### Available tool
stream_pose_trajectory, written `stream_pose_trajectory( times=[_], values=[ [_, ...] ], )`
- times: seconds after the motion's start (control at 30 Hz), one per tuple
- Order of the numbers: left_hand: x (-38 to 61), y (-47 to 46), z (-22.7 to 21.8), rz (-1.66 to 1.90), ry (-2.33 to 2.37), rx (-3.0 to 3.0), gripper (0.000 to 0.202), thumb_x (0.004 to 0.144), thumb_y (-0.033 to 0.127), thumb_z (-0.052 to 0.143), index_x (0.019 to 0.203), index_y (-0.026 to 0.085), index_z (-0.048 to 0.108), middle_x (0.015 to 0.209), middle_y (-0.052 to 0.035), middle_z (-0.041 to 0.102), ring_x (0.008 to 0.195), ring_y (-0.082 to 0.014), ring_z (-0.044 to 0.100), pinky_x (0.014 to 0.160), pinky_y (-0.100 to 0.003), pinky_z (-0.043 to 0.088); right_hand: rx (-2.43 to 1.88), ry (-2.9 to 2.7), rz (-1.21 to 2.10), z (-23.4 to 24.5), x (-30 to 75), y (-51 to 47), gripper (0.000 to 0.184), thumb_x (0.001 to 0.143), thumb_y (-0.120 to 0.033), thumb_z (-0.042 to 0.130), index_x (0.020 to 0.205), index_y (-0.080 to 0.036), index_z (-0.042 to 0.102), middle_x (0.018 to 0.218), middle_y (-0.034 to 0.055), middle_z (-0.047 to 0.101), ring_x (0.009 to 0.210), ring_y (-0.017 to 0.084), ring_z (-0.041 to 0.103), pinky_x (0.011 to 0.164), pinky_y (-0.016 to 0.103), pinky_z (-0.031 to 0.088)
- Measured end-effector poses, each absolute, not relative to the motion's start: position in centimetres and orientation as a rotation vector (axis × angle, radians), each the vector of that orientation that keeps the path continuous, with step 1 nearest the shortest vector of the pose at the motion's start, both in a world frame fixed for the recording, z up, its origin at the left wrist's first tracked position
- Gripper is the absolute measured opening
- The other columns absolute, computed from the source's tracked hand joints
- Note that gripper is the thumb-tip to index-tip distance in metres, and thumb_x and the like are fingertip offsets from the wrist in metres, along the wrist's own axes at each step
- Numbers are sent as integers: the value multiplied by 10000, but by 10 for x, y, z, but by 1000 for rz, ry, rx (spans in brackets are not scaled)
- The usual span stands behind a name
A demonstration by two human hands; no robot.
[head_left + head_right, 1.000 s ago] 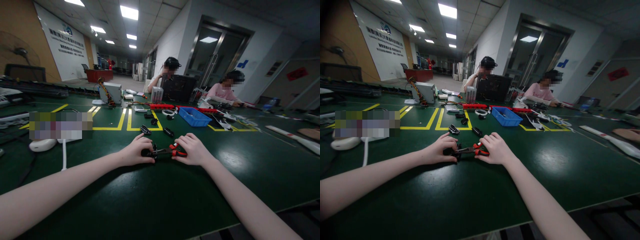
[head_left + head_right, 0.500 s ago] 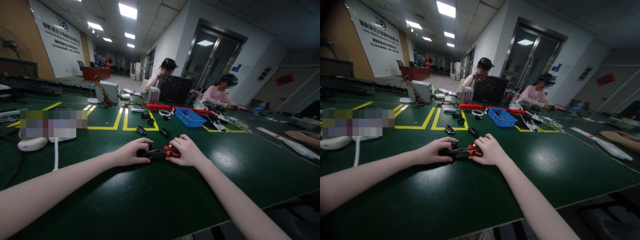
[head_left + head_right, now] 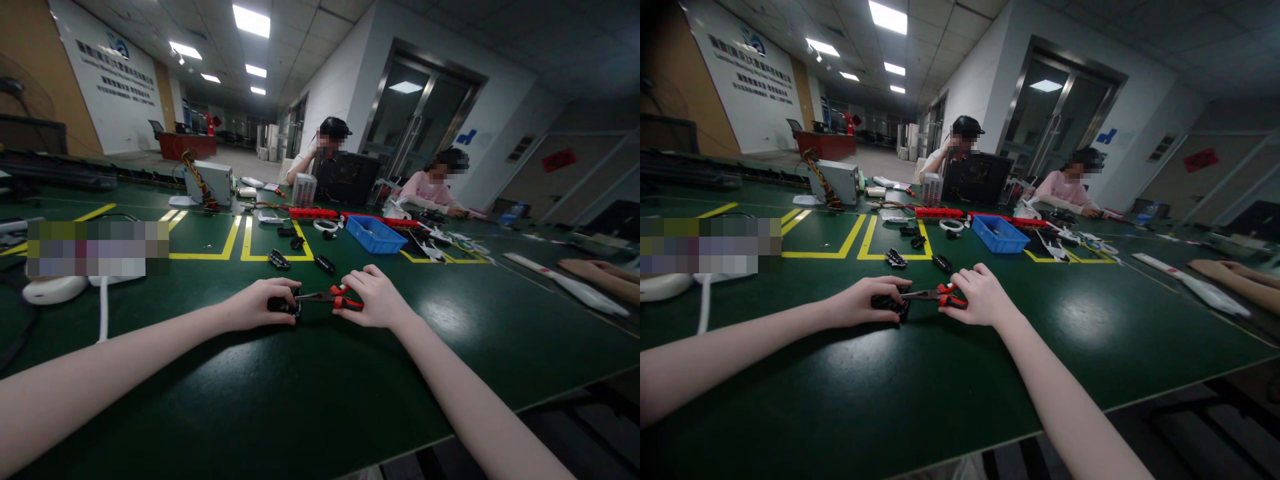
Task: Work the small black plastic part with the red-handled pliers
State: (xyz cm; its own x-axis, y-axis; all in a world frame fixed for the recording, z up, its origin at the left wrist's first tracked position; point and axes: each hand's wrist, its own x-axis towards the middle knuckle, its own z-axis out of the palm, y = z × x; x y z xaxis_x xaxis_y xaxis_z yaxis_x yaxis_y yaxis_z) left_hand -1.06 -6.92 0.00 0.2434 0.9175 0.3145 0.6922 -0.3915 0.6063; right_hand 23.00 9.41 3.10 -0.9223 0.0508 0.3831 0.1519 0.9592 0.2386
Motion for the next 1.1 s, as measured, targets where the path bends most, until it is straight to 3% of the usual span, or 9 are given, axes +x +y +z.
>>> stream_pose_trajectory(
  times=[0.43, 0.6, 0.67, 0.77, 0.83, 0.9, 1.0, 1.1],
  values=[
    [-13, -67, -4, 955, 1608, 2224, 443, 768, 384, 707, 1166, 219, 608, 1324, -124, 522, 1203, -275, 505, 999, -467, 407, -162, -2703, -393, 26, 226, 94, 480, 801, -584, 559, 1007, -150, 556, 962, 110, 613, 900, 253, 548, 873, 409, 343],
    [-11, -70, -2, 1017, 1645, 2323, 547, 745, 395, 721, 1234, 225, 544, 1373, -124, 479, 1288, -300, 410, 1103, -539, 220, -136, -2520, -452, 26, 226, 92, 493, 790, -568, 587, 1030, -138, 564, 970, 116, 623, 880, 243, 555, 842, 395, 370],
    [-9, -72, 6, 1058, 1660, 2332, 516, 785, 381, 676, 1252, 225, 524, 1391, -110, 462, 1310, -291, 380, 1126, -541, 145, -119, -2429, -470, 26, 226, 91, 494, 782, -553, 607, 1043, -136, 565, 964, 114, 628, 880, 241, 560, 833, 389, 378],
    [0, -67, 30, 1131, 1670, 2232, 353, 877, 340, 542, 1198, 196, 559, 1300, -93, 549, 1245, -248, 458, 1116, -480, 217, -97, -2350, -484, 26, 224, 89, 469, 777, -513, 628, 1054, -140, 567, 966, 111, 633, 891, 239, 568, 838, 389, 383],
    [11, -58, 47, 1118, 1664, 2082, 305, 889, 319, 495, 1139, 173, 589, 1172, -90, 631, 1119, -226, 559, 993, -389, 403, -82, -2321, -500, 25, 221, 87, 455, 779, -493, 630, 1061, -142, 566, 964, 110, 635, 888, 237, 571, 841, 391, 383],
    [23, -44, 61, 1030, 1613, 1968, 339, 845, 318, 545, 1142, 158, 577, 1075, -72, 671, 1003, -209, 617, 862, -310, 477, -65, -2303, -523, 25, 219, 85, 444, 782, -478, 627, 1064, -141, 563, 962, 111, 637, 883, 235, 572, 848, 393, 382],
    [40, -21, 70, 814, 1499, 1981, 236, 788, 276, 581, 968, 126, 606, 859, -48, 689, 779, -179, 637, 648, -238, 472, -55, -2284, -548, 25, 219, 83, 423, 782, -472, 622, 1041, -142, 565, 959, 111, 638, 879, 234, 573, 860, 397, 377],
    [49, -6, 68, 748, 1467, 1943, 177, 740, 241, 596, 876, 130, 578, 703, 1, 632, 631, -141, 576, 523, -206, 397, -69, -2263, -565, 26, 222, 84, 405, 790, -463, 614, 1027, -138, 566, 956, 113, 638, 880, 232, 573, 867, 396, 370]
  ],
)
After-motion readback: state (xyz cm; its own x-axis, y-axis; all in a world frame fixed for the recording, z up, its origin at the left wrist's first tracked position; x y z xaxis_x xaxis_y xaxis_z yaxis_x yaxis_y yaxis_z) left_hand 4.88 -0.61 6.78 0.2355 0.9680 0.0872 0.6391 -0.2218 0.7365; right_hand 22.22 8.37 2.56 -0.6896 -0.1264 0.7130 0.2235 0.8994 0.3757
